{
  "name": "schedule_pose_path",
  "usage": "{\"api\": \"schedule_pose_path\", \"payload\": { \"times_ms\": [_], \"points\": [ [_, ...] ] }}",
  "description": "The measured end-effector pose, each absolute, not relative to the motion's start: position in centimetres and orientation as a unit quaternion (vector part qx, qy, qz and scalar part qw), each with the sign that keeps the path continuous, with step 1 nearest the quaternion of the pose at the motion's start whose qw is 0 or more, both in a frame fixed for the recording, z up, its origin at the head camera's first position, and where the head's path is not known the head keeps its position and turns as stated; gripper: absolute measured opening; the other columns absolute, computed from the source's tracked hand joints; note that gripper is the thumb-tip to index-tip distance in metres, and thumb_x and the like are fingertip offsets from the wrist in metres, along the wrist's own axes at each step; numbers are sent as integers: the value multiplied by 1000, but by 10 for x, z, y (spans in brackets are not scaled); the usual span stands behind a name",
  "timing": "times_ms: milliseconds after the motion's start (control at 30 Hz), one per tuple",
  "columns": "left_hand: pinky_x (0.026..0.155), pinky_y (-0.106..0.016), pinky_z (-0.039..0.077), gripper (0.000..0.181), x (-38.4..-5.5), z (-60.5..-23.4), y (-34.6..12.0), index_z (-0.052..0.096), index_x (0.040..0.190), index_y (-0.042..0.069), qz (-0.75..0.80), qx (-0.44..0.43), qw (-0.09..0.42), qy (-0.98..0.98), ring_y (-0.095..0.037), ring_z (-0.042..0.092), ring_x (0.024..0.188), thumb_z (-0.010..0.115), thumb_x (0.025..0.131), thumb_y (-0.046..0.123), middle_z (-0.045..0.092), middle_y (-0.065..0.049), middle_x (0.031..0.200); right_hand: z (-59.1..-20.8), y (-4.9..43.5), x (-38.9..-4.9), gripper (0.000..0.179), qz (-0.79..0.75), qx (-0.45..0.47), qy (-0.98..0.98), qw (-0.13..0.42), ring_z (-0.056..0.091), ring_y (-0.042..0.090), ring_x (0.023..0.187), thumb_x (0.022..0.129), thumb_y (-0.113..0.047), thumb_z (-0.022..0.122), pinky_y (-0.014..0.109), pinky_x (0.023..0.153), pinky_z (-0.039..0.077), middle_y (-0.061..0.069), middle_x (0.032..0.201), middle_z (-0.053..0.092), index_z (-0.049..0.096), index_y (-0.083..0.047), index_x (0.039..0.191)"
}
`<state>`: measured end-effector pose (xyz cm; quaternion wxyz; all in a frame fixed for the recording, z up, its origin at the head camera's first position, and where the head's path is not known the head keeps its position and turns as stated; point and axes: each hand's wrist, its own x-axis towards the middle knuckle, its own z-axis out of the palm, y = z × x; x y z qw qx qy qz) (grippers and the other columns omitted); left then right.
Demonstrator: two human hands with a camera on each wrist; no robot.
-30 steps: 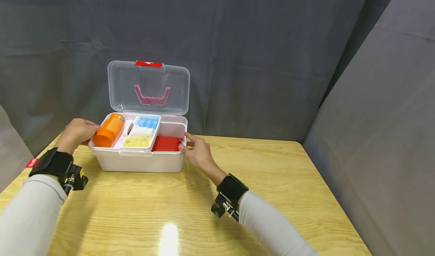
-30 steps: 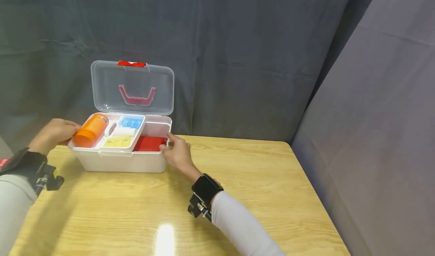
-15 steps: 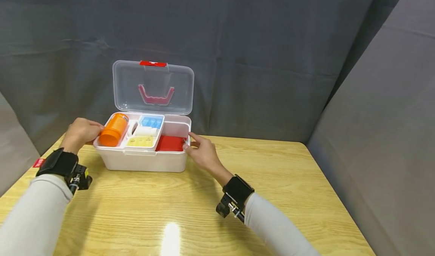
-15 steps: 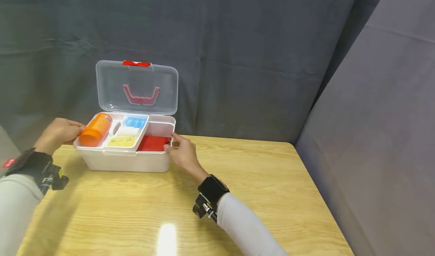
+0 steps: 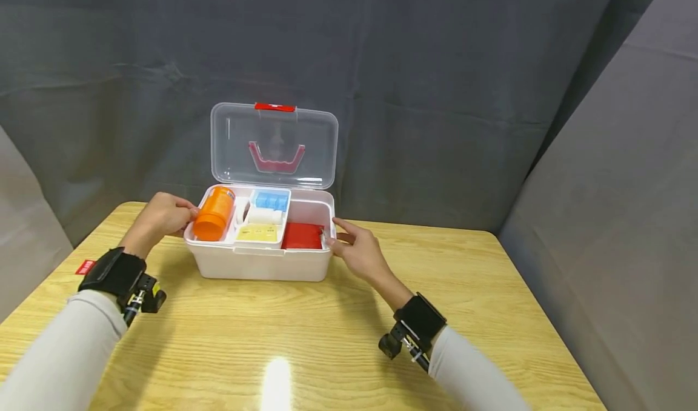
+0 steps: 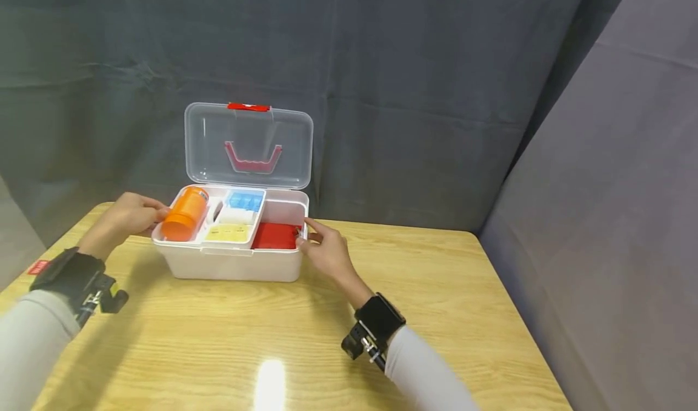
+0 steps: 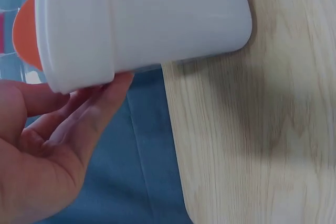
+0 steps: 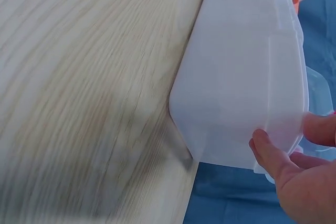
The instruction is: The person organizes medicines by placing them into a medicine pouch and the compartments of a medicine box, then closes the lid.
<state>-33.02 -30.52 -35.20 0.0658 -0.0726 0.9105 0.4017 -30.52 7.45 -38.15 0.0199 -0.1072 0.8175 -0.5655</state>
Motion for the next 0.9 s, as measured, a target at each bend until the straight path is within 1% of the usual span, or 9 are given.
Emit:
{"api": "schedule_pose_path", "payload": {
  "times_ms": [100, 233, 400, 500, 700, 800, 900],
  "points": [
    [78, -31, 61, 41, -329, -354, -305, 58, 129, -14, 429, -67, 80, 897, -22, 63, 86, 56, 101, 17, 61, -26, 116, -381, 79, -302, 55, -562, -103, 821, 21, 63, 37, 125, 94, -1, 66, 40, 91, 58, 25, 142, 57, 51, -2, 147],
    [79, -30, 61, 42, -326, -357, -289, 57, 131, -13, 459, -49, 95, 882, -18, 67, 89, 58, 102, 17, 65, -25, 118, -380, 101, -295, 57, -557, -95, 825, 24, 62, 38, 126, 94, -1, 67, 41, 94, 57, 25, 143, 57, 50, -3, 148],
    [83, -33, 61, 39, -322, -358, -263, 59, 130, -12, 484, -30, 105, 868, -22, 70, 97, 56, 103, 16, 65, -28, 123, -379, 131, -287, 57, -562, -83, 822, 32, 60, 39, 128, 94, 3, 64, 41, 96, 56, 26, 144, 55, 49, -2, 149],
    [85, -35, 61, 36, -319, -360, -246, 61, 127, -11, 488, -24, 100, 867, -23, 71, 97, 55, 103, 16, 65, -28, 123, -377, 148, -282, 57, -561, -79, 823, 36, 59, 40, 129, 95, 2, 63, 41, 96, 56, 27, 145, 53, 48, -2, 150],
    [83, -36, 61, 32, -317, -364, -221, 63, 123, -12, 512, -8, 75, 856, -19, 72, 89, 57, 102, 12, 68, -27, 116, -374, 173, -275, 57, -548, -67, 833, 42, 56, 39, 133, 97, -4, 64, 42, 98, 54, 25, 149, 51, 47, -6, 151],
    [81, -35, 61, 29, -315, -366, -215, 64, 119, -12, 526, 0, 75, 847, -17, 72, 86, 58, 101, 10, 71, -24, 110, -374, 182, -272, 57, -546, -67, 834, 48, 56, 40, 133, 97, -5, 64, 41, 98, 54, 25, 148, 51, 46, -6, 152],
    [82, -35, 61, 26, -313, -367, -211, 65, 115, -11, 535, 5, 82, 841, -16, 72, 86, 59, 101, 10, 71, -24, 110, -374, 189, -268, 57, -541, -67, 837, 53, 57, 40, 132, 97, -5, 65, 41, 97, 55, 25, 148, 52, 47, -5, 151]
  ]
}}
